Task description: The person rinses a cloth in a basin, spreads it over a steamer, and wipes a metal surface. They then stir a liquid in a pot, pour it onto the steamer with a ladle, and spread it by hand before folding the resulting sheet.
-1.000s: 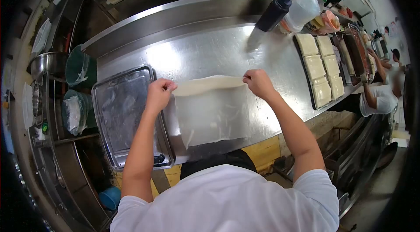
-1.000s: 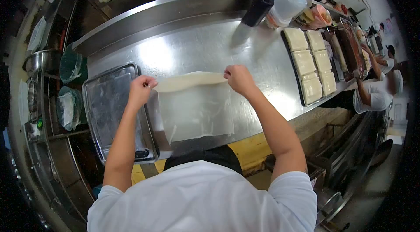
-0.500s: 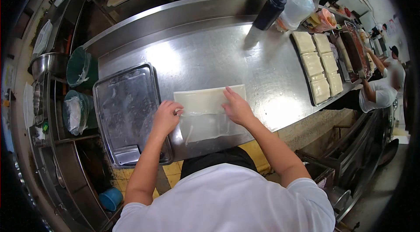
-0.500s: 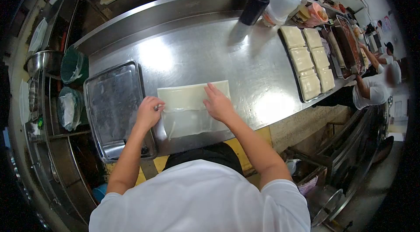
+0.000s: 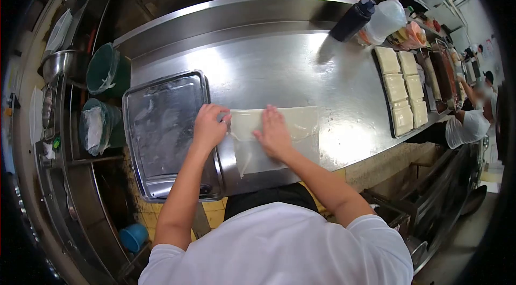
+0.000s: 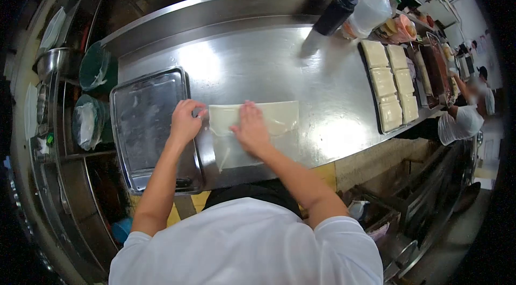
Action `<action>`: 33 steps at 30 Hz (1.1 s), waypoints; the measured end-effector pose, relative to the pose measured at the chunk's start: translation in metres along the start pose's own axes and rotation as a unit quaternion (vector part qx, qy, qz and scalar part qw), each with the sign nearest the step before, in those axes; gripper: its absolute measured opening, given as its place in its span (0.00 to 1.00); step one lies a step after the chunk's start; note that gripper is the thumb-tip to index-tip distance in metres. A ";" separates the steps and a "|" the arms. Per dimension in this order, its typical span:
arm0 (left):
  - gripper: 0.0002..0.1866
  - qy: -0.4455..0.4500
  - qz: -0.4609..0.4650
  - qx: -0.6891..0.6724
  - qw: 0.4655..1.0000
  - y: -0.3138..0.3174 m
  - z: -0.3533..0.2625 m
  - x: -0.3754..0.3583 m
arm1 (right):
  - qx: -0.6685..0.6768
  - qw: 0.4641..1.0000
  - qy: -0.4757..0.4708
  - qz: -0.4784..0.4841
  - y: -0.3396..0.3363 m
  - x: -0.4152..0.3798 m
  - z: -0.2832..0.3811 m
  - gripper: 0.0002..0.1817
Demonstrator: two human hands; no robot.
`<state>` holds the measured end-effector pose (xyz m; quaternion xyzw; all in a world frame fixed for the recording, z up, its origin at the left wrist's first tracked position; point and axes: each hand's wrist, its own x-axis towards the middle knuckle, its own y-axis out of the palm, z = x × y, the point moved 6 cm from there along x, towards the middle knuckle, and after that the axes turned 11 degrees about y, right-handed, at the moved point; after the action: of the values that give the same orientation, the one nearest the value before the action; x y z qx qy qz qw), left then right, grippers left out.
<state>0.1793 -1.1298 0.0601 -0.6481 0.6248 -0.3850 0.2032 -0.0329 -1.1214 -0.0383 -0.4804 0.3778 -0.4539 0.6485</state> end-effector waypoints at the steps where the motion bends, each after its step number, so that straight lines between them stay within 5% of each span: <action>1: 0.10 0.002 0.001 0.006 1.000 0.003 0.004 0.005 | 0.014 1.000 -0.018 -0.002 0.010 0.005 0.026 0.44; 7: 0.12 -0.001 0.061 0.026 0.998 0.048 0.030 0.019 | 0.043 0.996 -0.075 0.033 0.031 0.024 0.098 0.44; 16: 0.15 0.006 0.284 0.092 0.954 0.078 0.020 0.029 | -0.014 0.981 0.185 -0.050 -0.015 -0.022 -0.137 0.39; 19: 0.15 0.011 0.309 0.095 0.946 0.086 0.024 0.032 | 0.000 0.970 0.234 -0.058 -0.042 -0.013 -0.153 0.36; 22: 0.14 -0.032 0.326 0.059 0.943 0.101 0.041 0.032 | 0.071 0.980 0.165 -0.081 -0.058 0.021 -0.113 0.33; 27: 0.10 -0.054 0.329 0.031 0.942 0.052 -0.009 0.040 | 0.250 0.961 0.111 0.043 -0.085 0.082 -0.013 0.27; 33: 0.08 -0.035 0.303 0.021 0.952 0.023 -0.047 0.038 | 0.306 0.935 0.079 0.161 -0.088 0.112 -0.002 0.27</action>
<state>0.1257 -1.1594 0.0813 -0.4367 0.7761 -0.2958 0.3457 -0.0207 -1.2396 0.0406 -0.1545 0.3426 -0.4736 0.7965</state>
